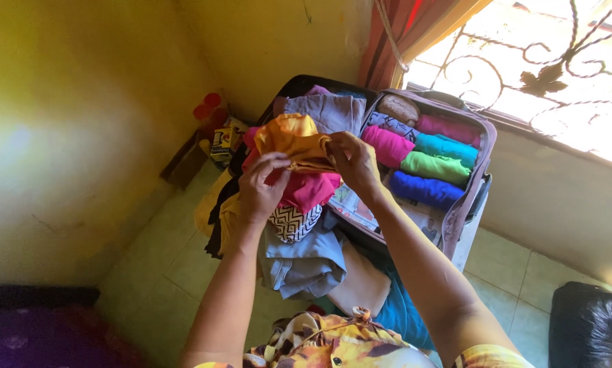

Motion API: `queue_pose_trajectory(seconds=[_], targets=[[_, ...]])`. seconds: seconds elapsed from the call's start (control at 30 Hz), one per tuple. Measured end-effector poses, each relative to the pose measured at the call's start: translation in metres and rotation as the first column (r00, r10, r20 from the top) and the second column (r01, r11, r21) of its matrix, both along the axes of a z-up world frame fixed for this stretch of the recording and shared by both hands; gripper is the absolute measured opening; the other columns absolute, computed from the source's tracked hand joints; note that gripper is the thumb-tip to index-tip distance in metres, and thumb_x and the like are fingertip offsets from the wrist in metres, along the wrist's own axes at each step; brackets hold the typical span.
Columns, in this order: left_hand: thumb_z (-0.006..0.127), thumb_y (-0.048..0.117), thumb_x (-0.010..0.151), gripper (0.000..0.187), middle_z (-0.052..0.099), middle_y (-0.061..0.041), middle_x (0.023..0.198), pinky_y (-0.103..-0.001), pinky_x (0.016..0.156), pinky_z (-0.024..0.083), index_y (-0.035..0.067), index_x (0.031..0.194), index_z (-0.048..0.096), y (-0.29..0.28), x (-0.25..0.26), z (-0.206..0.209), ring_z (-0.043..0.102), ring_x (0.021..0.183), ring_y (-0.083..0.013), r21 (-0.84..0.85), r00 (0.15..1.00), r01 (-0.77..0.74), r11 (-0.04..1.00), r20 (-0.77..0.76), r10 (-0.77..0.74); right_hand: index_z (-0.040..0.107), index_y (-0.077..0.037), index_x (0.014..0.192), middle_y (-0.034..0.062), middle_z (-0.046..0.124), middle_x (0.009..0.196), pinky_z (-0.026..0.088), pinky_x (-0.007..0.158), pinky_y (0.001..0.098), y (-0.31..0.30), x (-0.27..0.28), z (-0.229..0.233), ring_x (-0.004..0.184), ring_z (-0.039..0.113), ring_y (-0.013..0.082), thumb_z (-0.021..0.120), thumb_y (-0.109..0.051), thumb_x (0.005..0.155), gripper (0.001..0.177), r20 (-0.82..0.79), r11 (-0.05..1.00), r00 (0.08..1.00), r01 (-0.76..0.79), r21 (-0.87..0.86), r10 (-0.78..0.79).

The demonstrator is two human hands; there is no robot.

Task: Rolling and packing various colored garments into a small suitcase.

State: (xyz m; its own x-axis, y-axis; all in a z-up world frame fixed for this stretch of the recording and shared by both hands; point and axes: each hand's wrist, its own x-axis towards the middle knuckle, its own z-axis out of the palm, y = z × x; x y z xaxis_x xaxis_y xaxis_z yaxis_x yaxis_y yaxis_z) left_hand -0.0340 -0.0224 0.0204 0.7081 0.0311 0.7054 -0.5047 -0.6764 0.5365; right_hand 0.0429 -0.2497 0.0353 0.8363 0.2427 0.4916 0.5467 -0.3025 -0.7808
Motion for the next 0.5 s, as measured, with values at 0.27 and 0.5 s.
queue_pose_trajectory(seconds=[0.27, 0.5], targets=[[0.063, 0.028, 0.101, 0.02, 0.071, -0.013, 0.127, -0.046, 0.104, 0.054, 0.011, 0.095, 0.054, 0.008, -0.03, -0.001, 0.068, 0.121, -0.0366, 0.049, 0.991, 0.132, 0.99, -0.016, -0.131, 0.073, -0.005, 0.113, 0.0123, 0.076, 0.105, 0.06, 0.079, 0.0372, 0.005, -0.021, -0.006, 0.091, 0.075, 0.0271, 0.074, -0.012, 0.092, 0.022, -0.047, 0.829, 0.906, -0.406, -0.385, 0.422], [0.057, 0.024, 0.103, 0.021, 0.071, -0.012, 0.103, -0.035, 0.086, 0.059, 0.005, 0.108, 0.051, 0.01, -0.028, -0.024, 0.075, 0.1, -0.0219, -0.266, 0.953, 0.128, 0.955, -0.234, -0.193, 0.065, -0.003, 0.12, 0.018, 0.072, 0.106, 0.057, 0.083, 0.042, -0.002, -0.028, -0.029, 0.099, 0.07, 0.0343, 0.078, -0.015, 0.079, 0.045, 0.105, 0.891, 0.918, -0.336, -0.304, 0.382]])
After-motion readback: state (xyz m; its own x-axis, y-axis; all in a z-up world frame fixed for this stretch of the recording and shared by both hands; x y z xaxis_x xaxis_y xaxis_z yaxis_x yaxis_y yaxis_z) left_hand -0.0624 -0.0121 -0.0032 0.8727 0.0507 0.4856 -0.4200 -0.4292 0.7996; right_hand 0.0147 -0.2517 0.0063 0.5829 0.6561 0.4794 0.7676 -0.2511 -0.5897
